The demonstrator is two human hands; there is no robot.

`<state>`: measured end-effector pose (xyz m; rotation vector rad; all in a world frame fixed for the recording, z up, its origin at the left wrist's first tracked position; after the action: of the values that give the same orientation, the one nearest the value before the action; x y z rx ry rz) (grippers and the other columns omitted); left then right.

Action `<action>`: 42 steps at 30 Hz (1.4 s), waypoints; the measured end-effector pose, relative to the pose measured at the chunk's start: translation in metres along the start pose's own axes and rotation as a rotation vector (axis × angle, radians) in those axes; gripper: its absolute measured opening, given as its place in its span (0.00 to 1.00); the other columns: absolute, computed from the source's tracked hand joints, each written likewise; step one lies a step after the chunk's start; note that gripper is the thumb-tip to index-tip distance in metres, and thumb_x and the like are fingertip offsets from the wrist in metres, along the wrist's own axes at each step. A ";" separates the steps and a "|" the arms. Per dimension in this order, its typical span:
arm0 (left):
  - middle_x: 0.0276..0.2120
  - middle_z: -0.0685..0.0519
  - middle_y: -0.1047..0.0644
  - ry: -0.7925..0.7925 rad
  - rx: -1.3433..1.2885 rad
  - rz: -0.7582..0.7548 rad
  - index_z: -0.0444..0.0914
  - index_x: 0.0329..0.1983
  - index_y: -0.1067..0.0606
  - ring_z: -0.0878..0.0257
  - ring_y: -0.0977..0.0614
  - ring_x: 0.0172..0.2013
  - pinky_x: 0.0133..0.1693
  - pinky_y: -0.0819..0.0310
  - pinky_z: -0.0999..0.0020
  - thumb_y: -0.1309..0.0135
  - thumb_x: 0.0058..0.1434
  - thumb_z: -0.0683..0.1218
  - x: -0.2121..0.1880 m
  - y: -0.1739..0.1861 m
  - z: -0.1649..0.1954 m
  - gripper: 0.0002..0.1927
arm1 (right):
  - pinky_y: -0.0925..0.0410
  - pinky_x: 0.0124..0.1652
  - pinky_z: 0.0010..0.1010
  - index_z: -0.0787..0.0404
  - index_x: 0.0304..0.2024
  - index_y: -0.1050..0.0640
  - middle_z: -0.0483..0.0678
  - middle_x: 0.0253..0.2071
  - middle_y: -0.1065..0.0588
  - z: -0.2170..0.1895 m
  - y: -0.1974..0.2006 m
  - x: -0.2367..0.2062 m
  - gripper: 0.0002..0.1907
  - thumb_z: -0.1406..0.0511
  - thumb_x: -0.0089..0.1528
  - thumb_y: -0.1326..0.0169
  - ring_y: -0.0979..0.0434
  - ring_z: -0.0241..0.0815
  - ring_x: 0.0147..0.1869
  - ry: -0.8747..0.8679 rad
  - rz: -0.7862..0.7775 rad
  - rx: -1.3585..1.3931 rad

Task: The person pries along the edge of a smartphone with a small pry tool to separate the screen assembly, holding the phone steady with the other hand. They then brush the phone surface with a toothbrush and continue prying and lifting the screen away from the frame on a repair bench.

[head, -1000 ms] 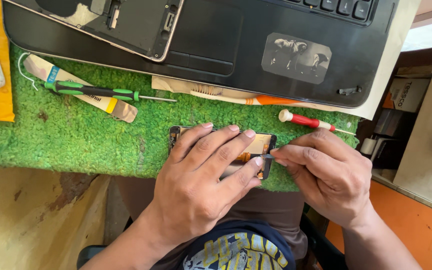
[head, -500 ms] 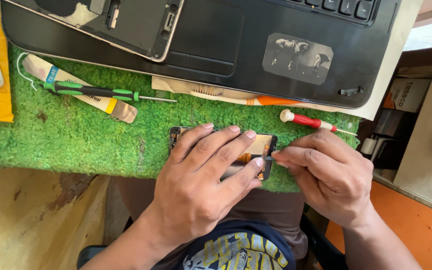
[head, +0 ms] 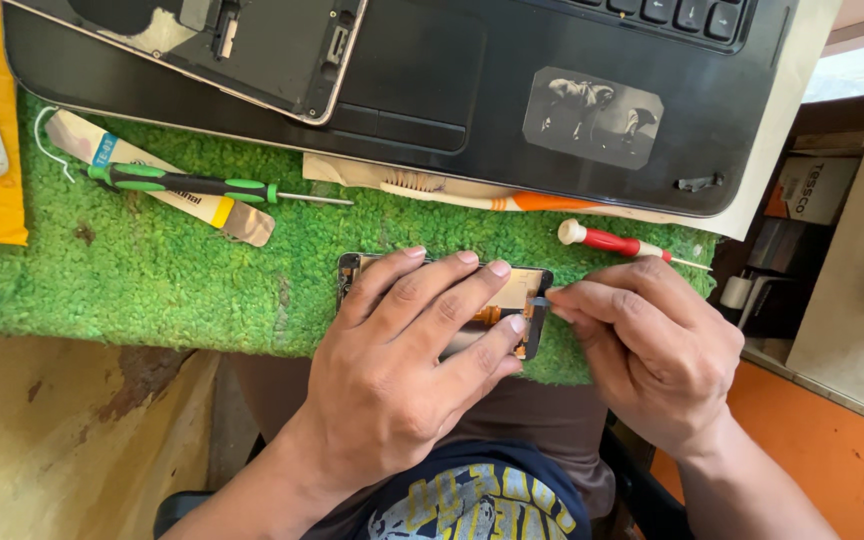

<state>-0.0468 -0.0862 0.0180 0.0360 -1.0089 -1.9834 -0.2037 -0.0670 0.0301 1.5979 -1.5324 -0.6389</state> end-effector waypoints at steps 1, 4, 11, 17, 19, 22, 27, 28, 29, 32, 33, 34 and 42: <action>0.59 0.50 0.23 0.000 -0.001 0.001 0.43 0.51 0.18 0.54 0.24 0.61 0.66 0.38 0.52 0.39 0.66 0.51 0.000 0.000 0.000 0.13 | 0.29 0.38 0.30 0.63 0.40 0.19 0.48 0.35 0.23 0.001 0.001 0.000 0.10 0.77 0.59 0.36 0.22 0.41 0.37 -0.014 0.015 -0.013; 0.59 0.50 0.23 0.006 -0.005 0.002 0.43 0.52 0.18 0.54 0.24 0.62 0.66 0.37 0.53 0.39 0.66 0.51 -0.001 0.000 0.000 0.13 | 0.29 0.37 0.28 0.62 0.39 0.19 0.47 0.34 0.23 0.004 0.000 0.001 0.10 0.77 0.56 0.37 0.22 0.39 0.35 -0.025 -0.043 0.068; 0.59 0.50 0.23 0.010 -0.011 -0.001 0.44 0.52 0.18 0.54 0.24 0.61 0.66 0.38 0.52 0.38 0.65 0.51 0.000 0.000 0.000 0.14 | 0.29 0.37 0.29 0.62 0.40 0.19 0.49 0.35 0.23 0.002 0.002 -0.002 0.10 0.77 0.58 0.36 0.22 0.41 0.36 -0.016 0.004 -0.015; 0.59 0.51 0.23 0.010 -0.008 0.000 0.44 0.52 0.18 0.54 0.24 0.61 0.66 0.37 0.52 0.38 0.65 0.51 -0.001 0.001 0.001 0.13 | 0.29 0.39 0.30 0.61 0.40 0.19 0.47 0.35 0.23 0.001 0.000 0.001 0.11 0.77 0.56 0.37 0.22 0.42 0.37 0.019 -0.068 0.042; 0.59 0.51 0.23 0.008 -0.011 0.001 0.44 0.52 0.18 0.54 0.24 0.61 0.66 0.37 0.52 0.38 0.65 0.51 0.000 0.001 0.001 0.14 | 0.29 0.39 0.31 0.62 0.39 0.19 0.47 0.35 0.23 0.000 0.000 0.002 0.11 0.77 0.56 0.37 0.22 0.43 0.37 0.035 -0.078 0.047; 0.59 0.51 0.23 0.006 -0.009 0.007 0.44 0.52 0.18 0.54 0.24 0.61 0.65 0.37 0.52 0.38 0.65 0.50 0.001 0.001 0.001 0.14 | 0.29 0.38 0.30 0.62 0.40 0.19 0.49 0.35 0.23 0.003 0.003 0.000 0.10 0.77 0.58 0.37 0.22 0.42 0.37 -0.033 0.008 -0.015; 0.59 0.50 0.23 0.001 -0.014 -0.002 0.44 0.51 0.18 0.54 0.24 0.61 0.65 0.38 0.52 0.38 0.64 0.50 0.000 -0.001 0.002 0.14 | 0.29 0.39 0.30 0.62 0.40 0.19 0.48 0.35 0.23 0.003 0.003 0.001 0.10 0.77 0.57 0.37 0.22 0.42 0.37 0.019 -0.051 0.055; 0.59 0.50 0.23 0.000 -0.011 -0.001 0.44 0.51 0.18 0.54 0.24 0.62 0.66 0.38 0.52 0.38 0.65 0.51 0.000 0.000 0.002 0.14 | 0.29 0.39 0.30 0.61 0.39 0.19 0.48 0.35 0.23 0.001 0.002 0.001 0.11 0.77 0.57 0.38 0.22 0.42 0.37 0.036 -0.069 0.064; 0.59 0.50 0.23 0.003 -0.011 -0.003 0.44 0.51 0.18 0.54 0.24 0.61 0.66 0.38 0.52 0.38 0.64 0.51 0.000 0.000 0.003 0.14 | 0.29 0.39 0.31 0.62 0.39 0.19 0.48 0.34 0.23 0.002 0.003 0.001 0.11 0.77 0.56 0.38 0.22 0.42 0.37 0.028 -0.071 0.054; 0.59 0.50 0.23 0.003 -0.012 -0.005 0.44 0.51 0.18 0.54 0.24 0.61 0.66 0.38 0.53 0.38 0.64 0.51 0.002 0.001 0.003 0.13 | 0.29 0.38 0.31 0.63 0.39 0.19 0.48 0.34 0.23 0.001 0.002 0.001 0.10 0.77 0.56 0.37 0.22 0.42 0.36 0.004 -0.039 0.021; 0.59 0.50 0.23 0.004 -0.015 -0.005 0.44 0.51 0.18 0.54 0.24 0.61 0.65 0.38 0.53 0.38 0.64 0.51 0.002 0.001 0.002 0.13 | 0.29 0.38 0.31 0.63 0.40 0.19 0.49 0.35 0.23 0.000 0.002 0.001 0.10 0.77 0.57 0.37 0.22 0.42 0.37 -0.009 -0.011 0.010; 0.59 0.50 0.23 0.005 -0.019 -0.008 0.44 0.51 0.18 0.55 0.24 0.61 0.65 0.38 0.53 0.38 0.64 0.51 0.001 0.000 0.003 0.14 | 0.29 0.38 0.31 0.63 0.40 0.19 0.49 0.35 0.23 0.000 0.004 0.000 0.10 0.77 0.58 0.36 0.22 0.42 0.37 -0.024 0.015 -0.001; 0.59 0.50 0.23 0.006 -0.020 -0.007 0.44 0.51 0.18 0.54 0.24 0.61 0.65 0.38 0.52 0.38 0.64 0.51 0.002 0.000 0.003 0.14 | 0.29 0.37 0.31 0.62 0.39 0.19 0.47 0.34 0.23 0.003 0.002 0.001 0.10 0.77 0.56 0.37 0.23 0.42 0.36 0.024 -0.069 0.048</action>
<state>-0.0494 -0.0858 0.0203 0.0342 -0.9867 -1.9982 -0.2075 -0.0686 0.0306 1.6952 -1.4908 -0.6223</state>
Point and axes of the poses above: each hand's wrist, its own x-axis towards the middle knuckle, its own y-axis out of the back of the hand, z = x × y, the point moved 9 cm from there along x, towards the middle knuckle
